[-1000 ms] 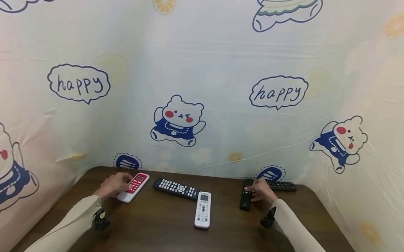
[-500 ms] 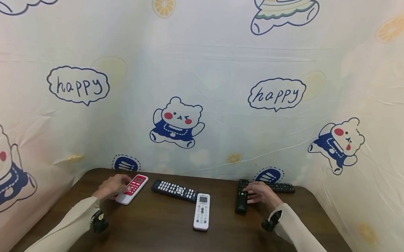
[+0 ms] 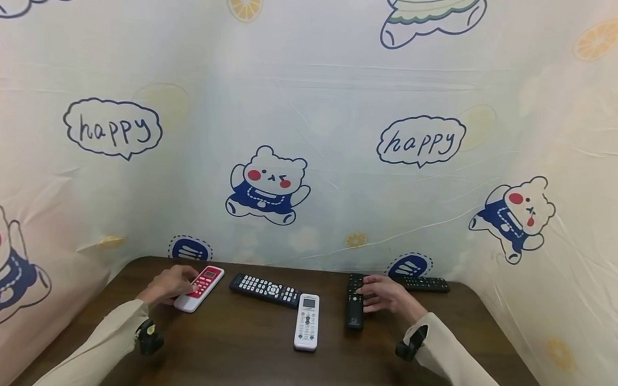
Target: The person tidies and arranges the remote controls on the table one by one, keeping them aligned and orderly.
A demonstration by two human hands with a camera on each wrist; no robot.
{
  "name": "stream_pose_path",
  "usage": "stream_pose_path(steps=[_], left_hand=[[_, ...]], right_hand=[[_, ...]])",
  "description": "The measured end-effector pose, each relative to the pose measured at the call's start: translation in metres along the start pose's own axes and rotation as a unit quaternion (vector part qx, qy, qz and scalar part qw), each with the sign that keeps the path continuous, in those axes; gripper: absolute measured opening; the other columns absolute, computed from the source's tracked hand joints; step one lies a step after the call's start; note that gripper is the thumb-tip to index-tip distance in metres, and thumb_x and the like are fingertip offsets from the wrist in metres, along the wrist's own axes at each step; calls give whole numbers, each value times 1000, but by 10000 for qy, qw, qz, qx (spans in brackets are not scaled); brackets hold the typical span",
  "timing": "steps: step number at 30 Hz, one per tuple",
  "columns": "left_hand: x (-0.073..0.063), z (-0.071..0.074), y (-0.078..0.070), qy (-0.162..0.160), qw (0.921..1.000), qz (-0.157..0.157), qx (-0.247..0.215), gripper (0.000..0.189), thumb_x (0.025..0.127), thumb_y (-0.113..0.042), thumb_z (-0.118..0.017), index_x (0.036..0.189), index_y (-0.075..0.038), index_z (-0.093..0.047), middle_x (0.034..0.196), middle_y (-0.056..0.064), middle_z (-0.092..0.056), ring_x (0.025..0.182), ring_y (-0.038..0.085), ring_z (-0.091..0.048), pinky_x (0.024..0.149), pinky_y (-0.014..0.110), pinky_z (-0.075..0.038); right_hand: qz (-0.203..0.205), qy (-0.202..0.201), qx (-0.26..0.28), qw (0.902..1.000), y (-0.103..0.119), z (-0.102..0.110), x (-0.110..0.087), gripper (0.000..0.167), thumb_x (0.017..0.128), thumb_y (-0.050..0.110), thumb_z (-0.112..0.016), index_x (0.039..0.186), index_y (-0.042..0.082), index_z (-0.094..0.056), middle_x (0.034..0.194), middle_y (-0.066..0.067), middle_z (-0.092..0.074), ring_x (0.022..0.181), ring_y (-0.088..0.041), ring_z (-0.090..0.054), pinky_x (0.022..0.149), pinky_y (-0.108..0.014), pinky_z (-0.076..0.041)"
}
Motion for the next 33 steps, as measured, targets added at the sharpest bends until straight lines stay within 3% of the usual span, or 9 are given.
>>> stream_pose_path(steps=[6, 12, 18, 23, 33], left_hand=[[-1, 0, 1, 137, 9997, 29, -197, 46, 96, -5, -68, 137, 9, -53, 116, 32, -62, 102, 43, -62, 78, 55, -59], [-1, 2, -1, 226, 9990, 37, -376, 47, 95, -4, -67, 137, 11, -51, 120, 34, -59, 108, 47, -60, 84, 61, -58], [6, 2, 1, 303, 9988, 146, -367, 46, 95, -4, -67, 135, 13, -51, 119, 34, -59, 107, 45, -60, 81, 57, -60], [11, 2, 0, 315, 9985, 250, -365, 48, 94, -4, -70, 135, 13, -52, 118, 32, -60, 103, 42, -63, 72, 49, -62], [5, 3, -7, 334, 9989, 240, -242, 50, 93, -3, -70, 136, 14, -49, 117, 33, -59, 100, 43, -64, 72, 49, -63]], right_hand=[[-18, 138, -143, 9998, -3, -18, -10, 58, 96, 2, -69, 146, -6, -42, 118, -26, -64, 92, -31, -69, 78, -45, -66], [-56, 356, -262, 9990, -4, -28, -15, 56, 96, -1, -69, 143, -6, -39, 113, -26, -63, 87, -28, -70, 76, -42, -66], [-16, 545, -511, 9972, -5, -32, -20, 55, 94, -3, -68, 141, -7, -39, 108, -27, -64, 81, -26, -71, 73, -40, -66], [-63, 491, -655, 9966, -8, -33, -21, 55, 93, -2, -69, 140, -5, -41, 106, -26, -65, 79, -26, -71, 71, -38, -66], [49, 224, -897, 9957, -15, -42, -21, 56, 93, -1, -72, 141, -6, -44, 104, -25, -64, 79, -27, -72, 67, -39, -66]])
Point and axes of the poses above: each hand's wrist, its own x-axis towards the middle knuckle, its own z-axis out of the back of the hand, y = z × x, the point moved 2 cm from there along x, towards the middle knuckle
